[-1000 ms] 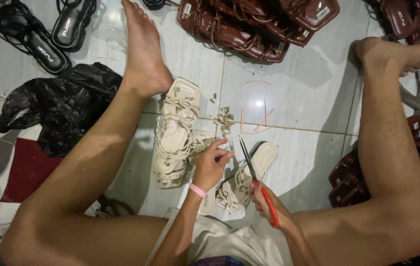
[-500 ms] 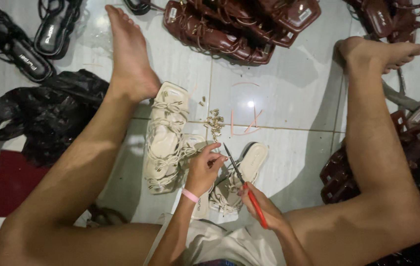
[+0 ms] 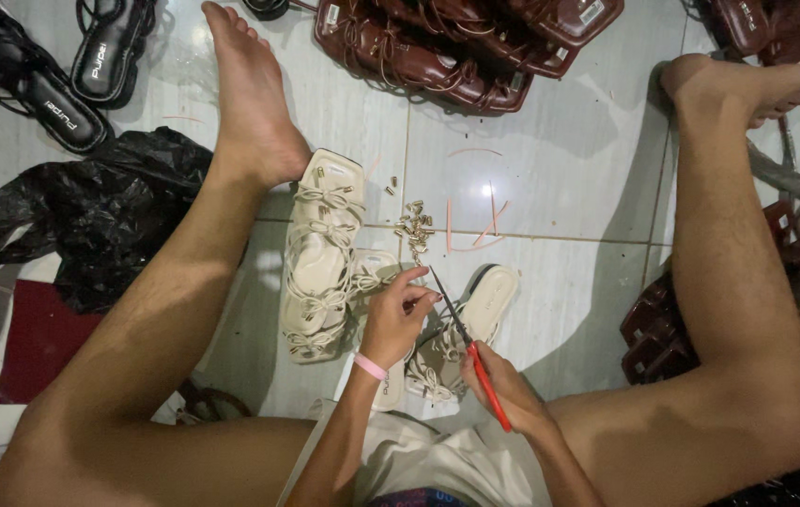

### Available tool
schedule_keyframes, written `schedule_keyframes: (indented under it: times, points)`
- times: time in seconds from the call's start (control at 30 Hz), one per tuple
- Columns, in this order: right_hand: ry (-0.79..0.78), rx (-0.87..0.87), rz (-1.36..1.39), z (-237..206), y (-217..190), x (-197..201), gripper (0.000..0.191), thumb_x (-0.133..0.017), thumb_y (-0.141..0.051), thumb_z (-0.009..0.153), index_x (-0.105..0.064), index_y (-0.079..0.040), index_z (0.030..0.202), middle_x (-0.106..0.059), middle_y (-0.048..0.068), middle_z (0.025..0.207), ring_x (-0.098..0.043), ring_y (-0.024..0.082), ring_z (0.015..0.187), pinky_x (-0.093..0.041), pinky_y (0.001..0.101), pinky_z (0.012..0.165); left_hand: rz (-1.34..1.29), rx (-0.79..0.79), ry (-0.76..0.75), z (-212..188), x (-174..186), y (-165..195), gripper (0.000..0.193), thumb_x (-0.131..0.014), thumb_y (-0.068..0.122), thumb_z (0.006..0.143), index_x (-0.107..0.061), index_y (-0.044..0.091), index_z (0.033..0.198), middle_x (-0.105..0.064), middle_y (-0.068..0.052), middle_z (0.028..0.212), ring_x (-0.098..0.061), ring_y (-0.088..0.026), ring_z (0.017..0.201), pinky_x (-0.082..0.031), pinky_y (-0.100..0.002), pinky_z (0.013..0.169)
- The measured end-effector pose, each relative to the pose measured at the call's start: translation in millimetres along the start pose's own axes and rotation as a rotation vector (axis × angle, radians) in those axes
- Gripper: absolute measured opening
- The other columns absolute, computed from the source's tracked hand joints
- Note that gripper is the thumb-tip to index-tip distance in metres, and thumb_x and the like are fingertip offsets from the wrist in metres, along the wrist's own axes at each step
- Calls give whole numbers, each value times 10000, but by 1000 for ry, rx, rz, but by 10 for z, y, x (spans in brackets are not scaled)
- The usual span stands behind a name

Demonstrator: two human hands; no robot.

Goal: The person sits on the floor and assembles shoes by attaching small metal pieces to the laces of black and white shoes. They use scissors to cut the laces and then thread the metal pieces onto them.

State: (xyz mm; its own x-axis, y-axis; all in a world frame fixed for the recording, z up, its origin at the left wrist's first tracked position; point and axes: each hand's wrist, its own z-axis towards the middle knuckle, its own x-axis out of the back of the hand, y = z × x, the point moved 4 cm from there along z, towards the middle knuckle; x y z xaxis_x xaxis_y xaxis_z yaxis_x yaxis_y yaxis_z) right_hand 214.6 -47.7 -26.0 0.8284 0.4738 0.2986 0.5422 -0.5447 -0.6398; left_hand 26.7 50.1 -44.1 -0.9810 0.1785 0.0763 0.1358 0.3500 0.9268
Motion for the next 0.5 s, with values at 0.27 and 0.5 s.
schedule_keyframes:
  times: [0.27, 0.5]
  points:
    - [-14, -135, -77, -78, -228, 84, 289, -531, -347, 990, -584, -68, 1047, -660, 127, 795, -623, 234, 701, -522, 377, 704, 11, 44, -35, -9, 3, 9, 393, -705, 113, 909, -644, 25, 1288, -803, -61, 875, -680, -103, 661, -545, -260, 649]
    - [-4, -169, -75, -56, -221, 67, 281, -542, -332, 991, -595, -58, 1025, -664, 130, 769, -622, 223, 685, -519, 394, 688, 15, 42, -38, -11, 14, 32, 383, -719, 128, 908, -657, 25, 1272, -800, -57, 865, -661, -99, 659, -529, -266, 631]
